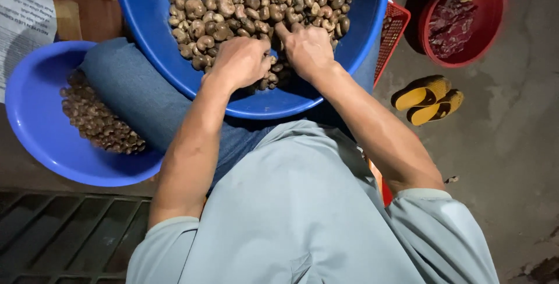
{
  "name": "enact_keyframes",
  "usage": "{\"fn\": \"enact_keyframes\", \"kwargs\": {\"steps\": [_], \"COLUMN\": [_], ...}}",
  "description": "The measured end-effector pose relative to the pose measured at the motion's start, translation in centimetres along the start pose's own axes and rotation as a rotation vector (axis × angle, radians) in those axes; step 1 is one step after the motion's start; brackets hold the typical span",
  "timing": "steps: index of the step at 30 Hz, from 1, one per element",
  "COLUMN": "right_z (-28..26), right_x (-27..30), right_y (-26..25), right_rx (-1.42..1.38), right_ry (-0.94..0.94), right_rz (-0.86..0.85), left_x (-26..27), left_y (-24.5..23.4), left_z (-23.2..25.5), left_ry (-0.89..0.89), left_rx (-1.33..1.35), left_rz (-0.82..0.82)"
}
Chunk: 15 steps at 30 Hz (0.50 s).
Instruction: Manual sorting of cashew nuts from a large bowl into smaller containers based on quality or type.
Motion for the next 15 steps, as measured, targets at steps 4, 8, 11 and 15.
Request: {"fn": "enact_keyframes", "kwargs": {"steps": [4,8,11,15], "right_z": [0.3,0.7,0.6,0.6], "right_x": [-0.2,0.2,0.9,1.5], "right_y": [0.7,-3.3,-6.5,-7.3], "right_rx": [0.041,-0.469,-1.216,-1.546], "right_ry": [-0.022,0.167,0.264,0.438], "right_rz": [0.025,-0.169,-0.093,-0.201], "left_x": [0.4,0.4,0.6,0.6], "left_y": [-0.8,-1.8,-2.8,-3.9], "left_z": [-0.9,-1.2,-1.2,-1.3], "left_ry": [-0.061,-0.100,-0.128,-0.020], "left_rx": [0.098,0.239,0.385,0.618], "left_rz": [0.094,0.109,0.148,0.303]}}
Point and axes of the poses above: each hand's wrist, its own x-axis away from the middle knuckle, its own y-axis out of the palm, z = x × y, the point moved 3 cm from there along -x, towards the middle knuckle, and after that the axes turned 4 degrees about -x, right-handed, at the moved point
